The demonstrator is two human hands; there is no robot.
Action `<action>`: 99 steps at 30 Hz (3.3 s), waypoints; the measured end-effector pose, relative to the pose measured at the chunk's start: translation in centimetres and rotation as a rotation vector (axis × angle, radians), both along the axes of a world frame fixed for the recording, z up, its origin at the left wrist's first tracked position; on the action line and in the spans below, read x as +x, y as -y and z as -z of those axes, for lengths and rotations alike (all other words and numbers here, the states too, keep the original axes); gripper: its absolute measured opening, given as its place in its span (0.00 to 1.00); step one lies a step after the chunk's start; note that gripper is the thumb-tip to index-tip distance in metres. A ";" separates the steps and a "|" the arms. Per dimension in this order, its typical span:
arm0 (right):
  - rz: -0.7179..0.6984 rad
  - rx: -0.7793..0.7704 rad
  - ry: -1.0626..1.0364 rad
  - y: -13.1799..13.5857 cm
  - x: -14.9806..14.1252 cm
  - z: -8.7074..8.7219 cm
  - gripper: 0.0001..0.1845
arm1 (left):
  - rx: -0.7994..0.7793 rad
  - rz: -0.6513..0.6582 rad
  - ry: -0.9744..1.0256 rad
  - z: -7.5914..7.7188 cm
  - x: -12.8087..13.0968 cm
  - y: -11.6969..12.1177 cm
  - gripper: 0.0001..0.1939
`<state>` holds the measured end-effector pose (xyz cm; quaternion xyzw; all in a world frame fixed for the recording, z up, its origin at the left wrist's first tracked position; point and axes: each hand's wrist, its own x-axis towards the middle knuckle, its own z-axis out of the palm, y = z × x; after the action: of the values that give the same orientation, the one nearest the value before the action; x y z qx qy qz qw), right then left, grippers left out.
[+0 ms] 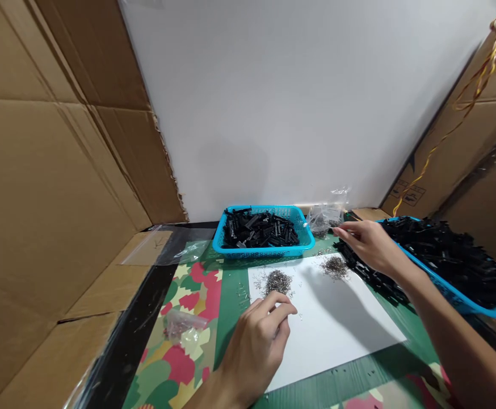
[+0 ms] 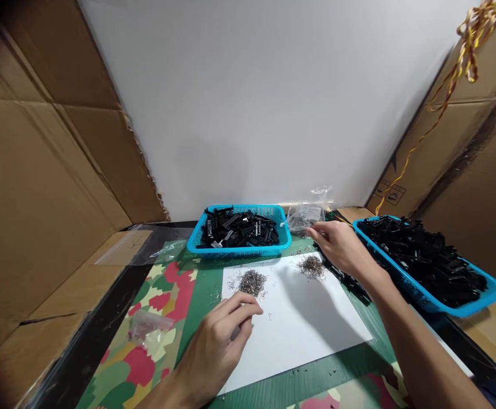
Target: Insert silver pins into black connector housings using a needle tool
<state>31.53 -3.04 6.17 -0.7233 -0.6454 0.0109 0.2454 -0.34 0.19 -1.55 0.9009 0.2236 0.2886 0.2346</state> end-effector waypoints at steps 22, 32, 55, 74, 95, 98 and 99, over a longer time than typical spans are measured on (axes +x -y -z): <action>-0.223 -0.258 0.007 -10.2 -5.0 0.3 0.06 | -0.030 -0.014 0.029 -0.3 -0.3 0.2 0.19; -0.735 -0.427 -0.758 -2.3 -2.7 -2.3 0.16 | -0.608 -0.055 0.282 -2.1 -0.2 0.0 0.36; -0.098 -0.262 -0.404 -0.5 -6.0 7.5 0.12 | -1.052 -0.092 0.334 -1.0 1.0 -1.1 0.25; -0.202 -0.352 -0.248 0.2 -6.1 6.8 0.10 | -0.950 -0.078 0.323 -0.4 1.0 -0.3 0.15; -0.221 -0.364 -0.166 0.6 -6.5 7.0 0.11 | -0.683 -0.027 0.215 -0.8 1.2 -0.2 0.11; -0.262 -0.359 -0.323 0.8 -6.2 6.8 0.09 | -0.683 -0.038 0.197 -0.7 1.2 -0.1 0.11; -0.287 -0.357 -0.437 0.9 -6.2 6.6 0.10 | -0.681 -0.042 0.193 -0.7 1.2 0.0 0.11</action>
<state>25.33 -3.95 -0.46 -0.6368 -0.6608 0.3137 0.2437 0.83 0.24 -0.87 0.7349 0.3024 0.2862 0.5354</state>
